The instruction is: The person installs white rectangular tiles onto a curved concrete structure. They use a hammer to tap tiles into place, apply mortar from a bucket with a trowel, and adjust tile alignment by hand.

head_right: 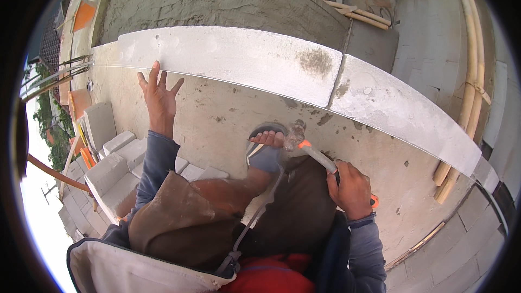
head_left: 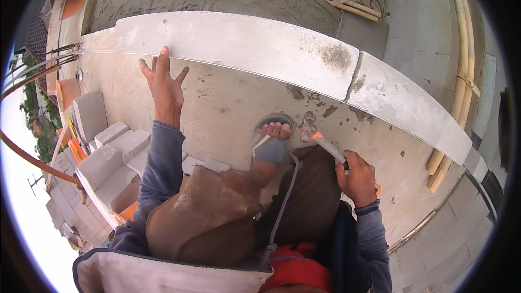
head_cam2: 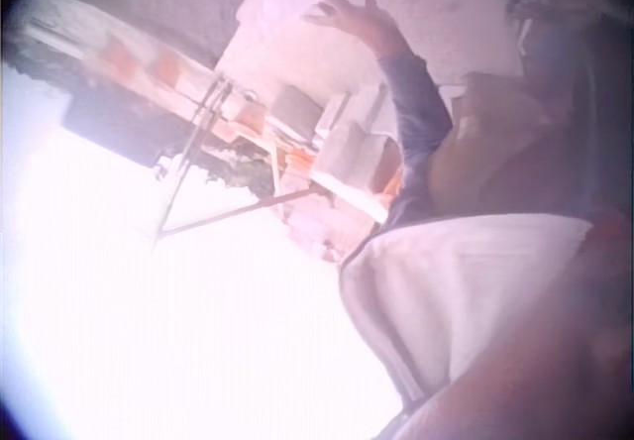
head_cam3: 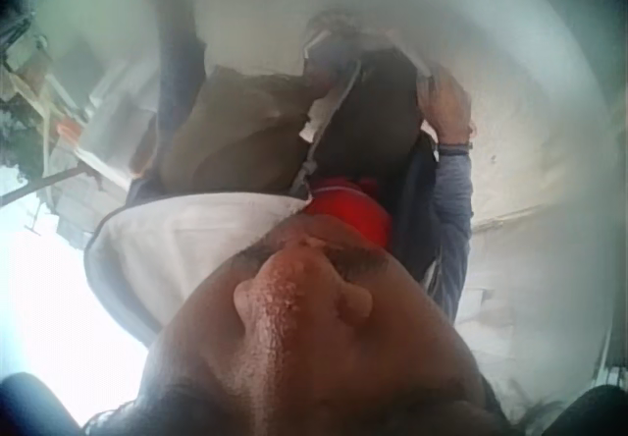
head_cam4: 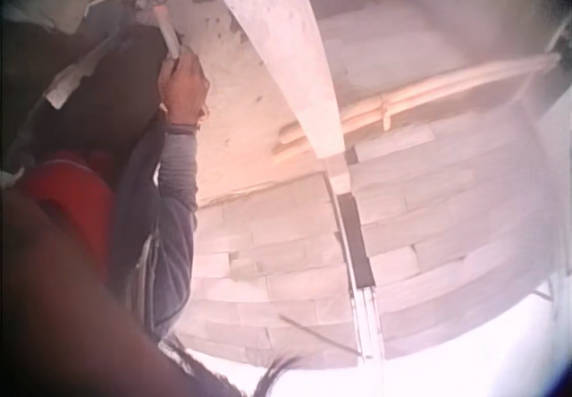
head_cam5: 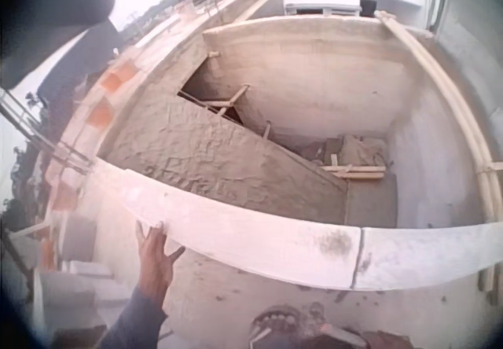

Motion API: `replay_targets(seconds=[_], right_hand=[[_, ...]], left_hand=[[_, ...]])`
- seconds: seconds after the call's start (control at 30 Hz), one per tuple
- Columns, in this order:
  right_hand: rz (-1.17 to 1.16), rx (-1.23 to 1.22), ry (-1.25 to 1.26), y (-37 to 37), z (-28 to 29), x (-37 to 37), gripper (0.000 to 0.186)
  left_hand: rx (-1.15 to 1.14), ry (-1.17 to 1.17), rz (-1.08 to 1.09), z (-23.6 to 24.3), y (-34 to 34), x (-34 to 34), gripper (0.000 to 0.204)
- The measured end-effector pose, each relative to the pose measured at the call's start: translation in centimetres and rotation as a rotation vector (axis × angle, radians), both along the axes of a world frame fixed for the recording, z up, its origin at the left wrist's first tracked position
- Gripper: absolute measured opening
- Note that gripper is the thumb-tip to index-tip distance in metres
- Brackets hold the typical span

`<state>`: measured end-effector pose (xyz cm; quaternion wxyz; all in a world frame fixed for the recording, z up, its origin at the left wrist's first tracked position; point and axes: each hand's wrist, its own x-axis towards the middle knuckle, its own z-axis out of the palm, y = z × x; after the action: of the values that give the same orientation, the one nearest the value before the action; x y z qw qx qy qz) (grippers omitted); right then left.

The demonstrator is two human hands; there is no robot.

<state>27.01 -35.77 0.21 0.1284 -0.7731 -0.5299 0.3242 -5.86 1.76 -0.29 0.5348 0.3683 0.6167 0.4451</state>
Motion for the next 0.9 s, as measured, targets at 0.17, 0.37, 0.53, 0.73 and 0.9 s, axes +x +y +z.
replay_targets(seconds=[0.17, 0.37, 0.53, 0.73, 0.9], right_hand=[[-0.032, -0.012, -0.196, -6.5, -2.4, 3.3, 0.027], [-0.294, -0.036, -0.217, -13.8, -4.6, 3.4, 0.023], [-0.547, -0.115, -0.262, -18.4, -6.9, 2.4, 0.023], [-0.46, -0.203, -0.478, -25.7, -11.4, 2.7, 0.038], [-0.322, -0.032, -0.622, -25.8, -14.8, 2.8, 0.049]], left_hand=[[-0.202, -0.111, -0.098, 0.1, -4.1, 2.8, 0.132], [-0.302, -0.1, -0.25, 0.3, -7.1, 6.0, 0.129], [-0.244, 0.015, -0.282, 0.0, -9.5, 6.5, 0.104], [0.563, 0.684, -0.723, 0.5, -11.6, 6.6, 0.038], [1.083, 1.051, -0.981, 4.2, -9.5, 10.1, 0.042]])
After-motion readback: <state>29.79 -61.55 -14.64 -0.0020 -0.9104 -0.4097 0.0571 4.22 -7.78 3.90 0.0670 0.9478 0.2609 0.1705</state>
